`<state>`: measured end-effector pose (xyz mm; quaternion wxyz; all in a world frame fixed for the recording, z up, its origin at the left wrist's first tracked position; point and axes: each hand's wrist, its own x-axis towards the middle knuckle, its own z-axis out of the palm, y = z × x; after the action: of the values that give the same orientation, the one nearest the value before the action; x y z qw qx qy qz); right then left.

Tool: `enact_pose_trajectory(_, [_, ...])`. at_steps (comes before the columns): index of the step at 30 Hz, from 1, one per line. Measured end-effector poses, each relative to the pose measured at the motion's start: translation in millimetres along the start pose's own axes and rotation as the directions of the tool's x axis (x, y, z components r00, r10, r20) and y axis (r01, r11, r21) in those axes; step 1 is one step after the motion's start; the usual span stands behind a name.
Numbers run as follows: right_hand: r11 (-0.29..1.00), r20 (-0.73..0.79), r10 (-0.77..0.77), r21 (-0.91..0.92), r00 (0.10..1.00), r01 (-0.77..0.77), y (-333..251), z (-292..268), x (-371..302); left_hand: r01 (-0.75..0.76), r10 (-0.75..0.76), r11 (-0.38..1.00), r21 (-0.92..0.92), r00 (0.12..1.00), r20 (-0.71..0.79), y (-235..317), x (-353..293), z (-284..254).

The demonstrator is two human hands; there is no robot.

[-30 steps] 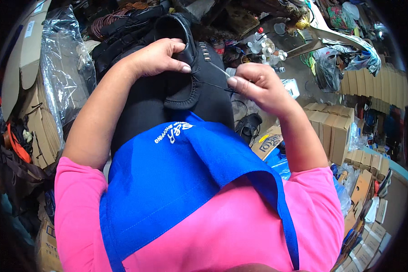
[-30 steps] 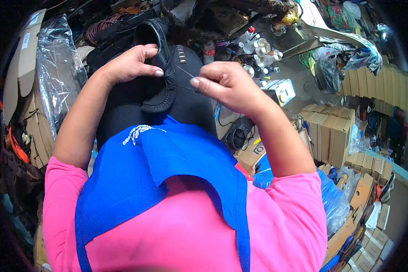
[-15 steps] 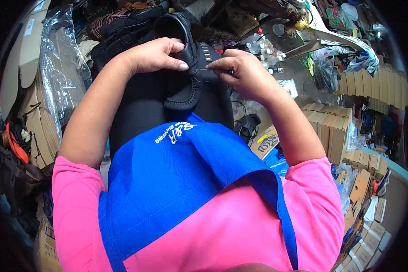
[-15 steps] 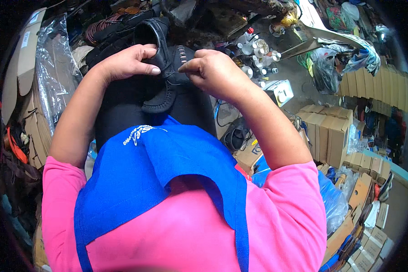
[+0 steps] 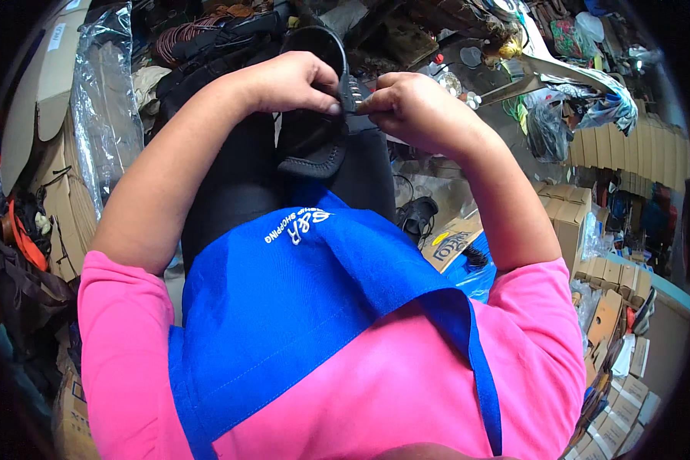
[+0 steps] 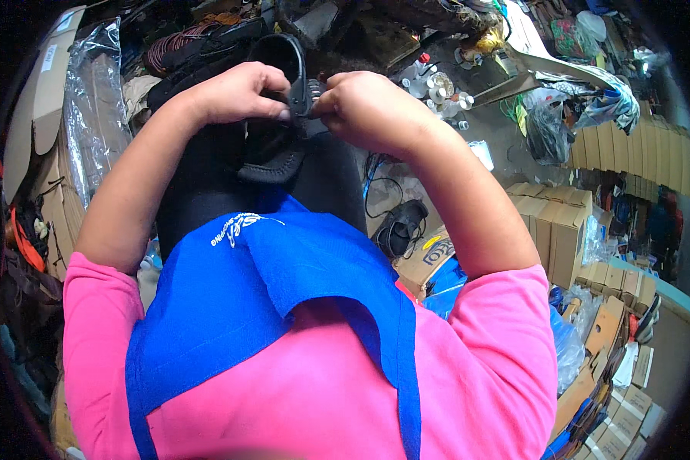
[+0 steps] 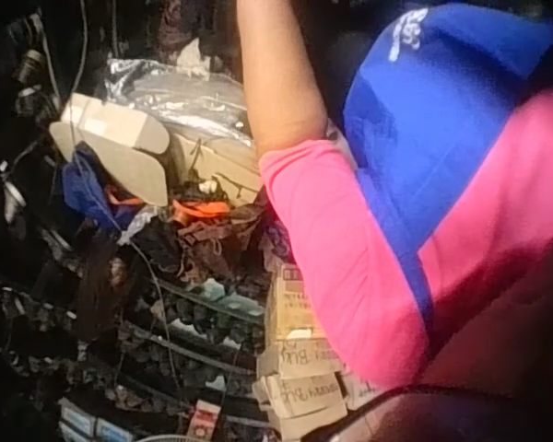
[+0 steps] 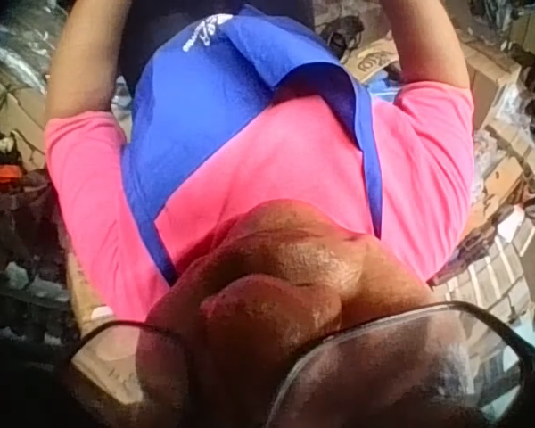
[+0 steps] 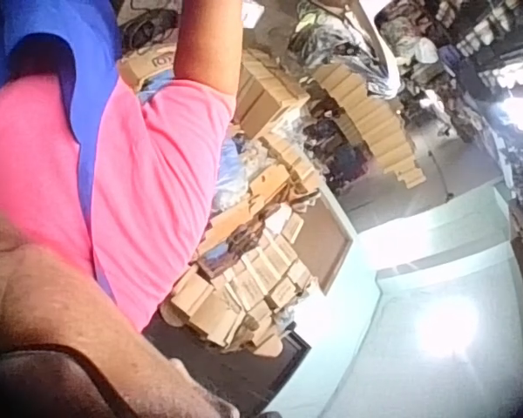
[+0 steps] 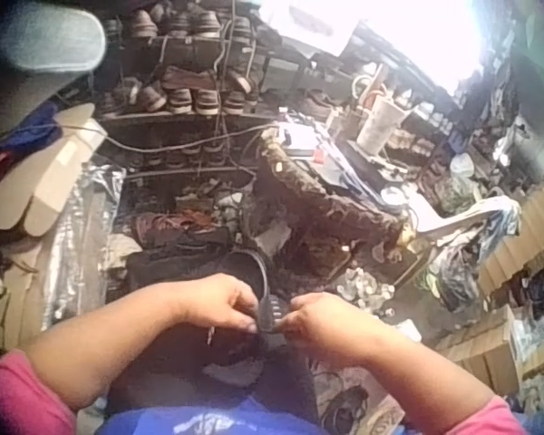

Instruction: Hand-stitching or assembling a black shoe upper component.

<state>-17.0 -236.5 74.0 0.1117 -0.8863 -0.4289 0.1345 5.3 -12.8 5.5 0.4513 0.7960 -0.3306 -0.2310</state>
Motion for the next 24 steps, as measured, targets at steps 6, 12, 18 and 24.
enact_pose_trajectory(6, [0.922,0.15,0.151,0.335,0.977,-0.194,27.4,6.4,-7.2,0.164,-0.152,0.981,-0.108,0.982,0.11,8.4,16.2,-0.1])
enact_pose_trajectory(12, [0.892,0.138,0.17,0.399,0.976,-0.212,36.0,12.7,-5.7,0.107,-0.097,0.993,-0.049,0.979,0.181,-0.2,19.0,-6.5])
enact_pose_trajectory(18, [0.926,0.135,0.144,0.329,0.98,-0.182,25.6,6.2,-0.8,0.108,-0.098,0.993,-0.047,0.98,0.173,2.3,18.8,-8.2])
enact_pose_trajectory(24, [0.942,0.113,0.106,0.306,0.988,-0.136,29.5,10.4,3.6,0.098,-0.081,0.99,-0.1,0.984,0.16,-2.5,17.7,-4.8])
